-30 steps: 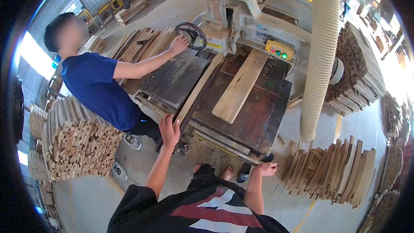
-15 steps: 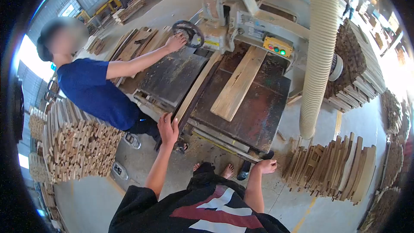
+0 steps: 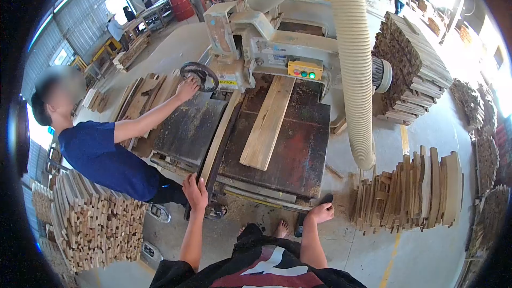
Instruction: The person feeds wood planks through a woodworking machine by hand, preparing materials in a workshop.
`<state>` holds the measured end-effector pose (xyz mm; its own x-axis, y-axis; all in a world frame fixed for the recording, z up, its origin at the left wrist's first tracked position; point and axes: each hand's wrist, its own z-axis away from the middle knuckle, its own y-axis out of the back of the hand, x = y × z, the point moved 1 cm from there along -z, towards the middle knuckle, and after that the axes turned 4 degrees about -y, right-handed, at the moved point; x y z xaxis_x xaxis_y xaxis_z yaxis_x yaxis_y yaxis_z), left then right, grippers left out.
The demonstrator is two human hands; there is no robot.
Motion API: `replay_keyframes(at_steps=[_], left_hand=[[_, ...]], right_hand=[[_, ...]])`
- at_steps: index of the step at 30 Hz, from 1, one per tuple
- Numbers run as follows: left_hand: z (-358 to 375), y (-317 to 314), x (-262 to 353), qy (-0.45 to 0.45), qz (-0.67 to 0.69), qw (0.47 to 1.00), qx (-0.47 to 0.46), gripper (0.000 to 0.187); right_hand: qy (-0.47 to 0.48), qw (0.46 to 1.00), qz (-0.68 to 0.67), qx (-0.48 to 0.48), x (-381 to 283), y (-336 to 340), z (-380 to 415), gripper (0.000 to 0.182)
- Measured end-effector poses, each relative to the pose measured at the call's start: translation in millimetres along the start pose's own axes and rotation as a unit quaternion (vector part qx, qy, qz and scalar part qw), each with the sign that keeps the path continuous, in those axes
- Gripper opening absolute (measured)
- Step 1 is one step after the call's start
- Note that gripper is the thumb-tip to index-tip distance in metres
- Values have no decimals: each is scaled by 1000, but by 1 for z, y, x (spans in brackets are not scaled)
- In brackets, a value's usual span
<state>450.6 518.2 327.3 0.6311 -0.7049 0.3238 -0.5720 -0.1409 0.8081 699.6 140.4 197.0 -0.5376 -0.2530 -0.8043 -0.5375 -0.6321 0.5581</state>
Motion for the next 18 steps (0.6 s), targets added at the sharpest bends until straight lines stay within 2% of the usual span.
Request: replay_keyframes(at_steps=[18], left_hand=[[-1, 6, 7, 3, -13, 1000, 4, 36]], right_hand=[[-10, 1000, 6, -15, -1, -1, -2, 40]])
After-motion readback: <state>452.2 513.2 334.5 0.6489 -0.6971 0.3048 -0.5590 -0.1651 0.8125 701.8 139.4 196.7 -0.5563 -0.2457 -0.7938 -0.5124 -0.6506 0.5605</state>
